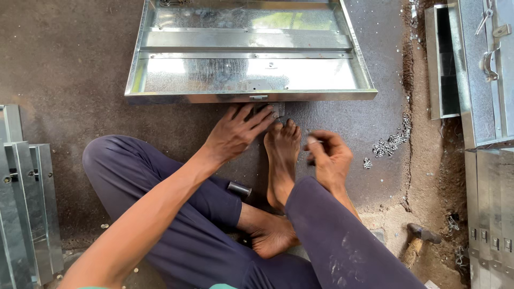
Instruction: The person assembles metal boxes by attaching latches and hinges using a hammer and metal pins. They repeatedly position the components, hammer them into place, and stack the finished units.
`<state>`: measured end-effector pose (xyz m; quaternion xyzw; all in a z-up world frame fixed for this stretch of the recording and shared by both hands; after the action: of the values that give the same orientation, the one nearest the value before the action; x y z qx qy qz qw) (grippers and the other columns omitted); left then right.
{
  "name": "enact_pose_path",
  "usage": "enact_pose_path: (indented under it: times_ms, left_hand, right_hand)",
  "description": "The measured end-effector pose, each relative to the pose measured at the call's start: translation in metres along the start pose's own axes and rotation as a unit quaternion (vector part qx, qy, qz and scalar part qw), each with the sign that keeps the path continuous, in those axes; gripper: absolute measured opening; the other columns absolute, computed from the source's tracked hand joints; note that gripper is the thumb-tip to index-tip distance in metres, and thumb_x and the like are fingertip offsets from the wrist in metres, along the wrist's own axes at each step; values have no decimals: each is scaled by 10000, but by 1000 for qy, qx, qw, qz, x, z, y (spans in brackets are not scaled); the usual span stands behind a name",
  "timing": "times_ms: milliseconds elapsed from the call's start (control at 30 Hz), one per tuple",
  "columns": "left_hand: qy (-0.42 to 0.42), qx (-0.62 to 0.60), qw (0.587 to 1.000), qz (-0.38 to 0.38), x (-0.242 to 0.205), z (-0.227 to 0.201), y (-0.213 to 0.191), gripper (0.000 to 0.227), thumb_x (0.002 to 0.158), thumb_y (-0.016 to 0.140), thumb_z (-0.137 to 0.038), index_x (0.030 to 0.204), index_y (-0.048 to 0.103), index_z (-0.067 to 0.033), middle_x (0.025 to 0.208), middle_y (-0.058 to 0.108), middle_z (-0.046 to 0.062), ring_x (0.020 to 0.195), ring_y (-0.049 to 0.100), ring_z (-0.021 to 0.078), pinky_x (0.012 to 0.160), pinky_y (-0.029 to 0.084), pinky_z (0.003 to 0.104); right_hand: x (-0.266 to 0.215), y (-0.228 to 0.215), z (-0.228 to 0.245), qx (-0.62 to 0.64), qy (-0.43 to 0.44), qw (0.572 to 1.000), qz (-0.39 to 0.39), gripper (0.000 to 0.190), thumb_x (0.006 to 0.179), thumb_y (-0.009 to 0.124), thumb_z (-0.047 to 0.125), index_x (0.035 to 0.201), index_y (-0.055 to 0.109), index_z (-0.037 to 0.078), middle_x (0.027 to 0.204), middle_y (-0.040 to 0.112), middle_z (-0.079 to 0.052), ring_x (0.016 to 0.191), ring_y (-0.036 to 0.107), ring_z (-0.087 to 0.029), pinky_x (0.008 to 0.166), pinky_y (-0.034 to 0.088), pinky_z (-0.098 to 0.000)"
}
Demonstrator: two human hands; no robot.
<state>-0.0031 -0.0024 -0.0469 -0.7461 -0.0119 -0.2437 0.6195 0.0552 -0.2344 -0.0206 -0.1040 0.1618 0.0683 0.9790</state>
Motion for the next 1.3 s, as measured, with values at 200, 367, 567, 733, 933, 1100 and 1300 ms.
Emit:
enact_pose_path:
  times_ms: [200, 367, 567, 733, 933, 1100, 1300]
  left_hand:
    - [-375, -526, 760, -78, -10, 15, -22, 610, 867, 768, -301, 1382, 597, -22, 1368, 626, 147, 1298, 587, 309, 1118, 483, 493]
    - [-450, -835, 254, -189, -3, 35, 22, 532, 841, 785, -333, 1239, 653, -5, 1195, 708, 121, 1179, 651, 258, 1102, 490, 516]
    - [-385, -865, 286, -148, -39, 51, 49, 371, 864, 756, -199, 1169, 730, 10, 1256, 718, 114, 1238, 638, 234, 1172, 428, 421]
    - [-382, -880, 257, -120, -66, 42, 68, 306, 947, 765, -133, 1192, 718, 43, 1301, 695, 157, 1297, 606, 254, 1244, 397, 410]
    - [-375, -889, 247, -87, -74, 35, 87, 374, 936, 755, -164, 1237, 705, 52, 1323, 691, 145, 1319, 573, 242, 1250, 333, 410]
    - [-371, -886, 264, -90, -82, 43, 98, 284, 958, 731, -140, 1170, 719, 48, 1254, 704, 123, 1253, 611, 202, 1205, 379, 374]
    - [-366, -862, 312, -162, -47, 46, 88, 338, 910, 764, -101, 1238, 687, -66, 1187, 691, 75, 1160, 648, 206, 1088, 464, 391]
  right_hand:
    - [37, -35, 34, -5, -101, 982, -160, 291, 983, 711, 203, 1194, 635, 17, 992, 700, -62, 786, 711, -163, 545, 569, -260]
    - [105, -46, 30, 70, 111, 991, -22, 404, 903, 777, 285, 1142, 644, -13, 981, 753, -51, 854, 705, -175, 664, 568, -287]
    - [123, -44, -1, 116, 72, 988, 70, 373, 807, 825, 47, 1132, 663, -40, 933, 709, -104, 875, 701, -229, 822, 610, -351]
    - [108, -40, -18, 135, 69, 985, 79, 404, 820, 802, -6, 1203, 675, -37, 1036, 725, -83, 949, 713, -189, 880, 617, -334]
    - [104, -43, -23, 123, 53, 987, 91, 420, 871, 804, -23, 1270, 675, -44, 1090, 714, -112, 976, 690, -195, 928, 594, -332]
    - [100, -37, -20, -54, 37, 997, 45, 326, 902, 779, 83, 1200, 687, -9, 1053, 739, -129, 962, 710, -211, 864, 597, -342]
    - [-30, -89, -28, -541, -103, 834, 32, 711, 826, 765, 368, 1390, 544, -4, 1229, 634, -255, 1179, 585, -394, 970, 484, -494]
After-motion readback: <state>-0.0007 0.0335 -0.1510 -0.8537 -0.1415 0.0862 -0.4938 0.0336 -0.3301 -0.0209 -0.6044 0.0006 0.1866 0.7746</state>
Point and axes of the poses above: each hand's wrist, its own x-axis towards the middle knuckle, its own y-axis out of the palm, z = x × y, the point moved 3 cm from there along x, towards the middle knuckle
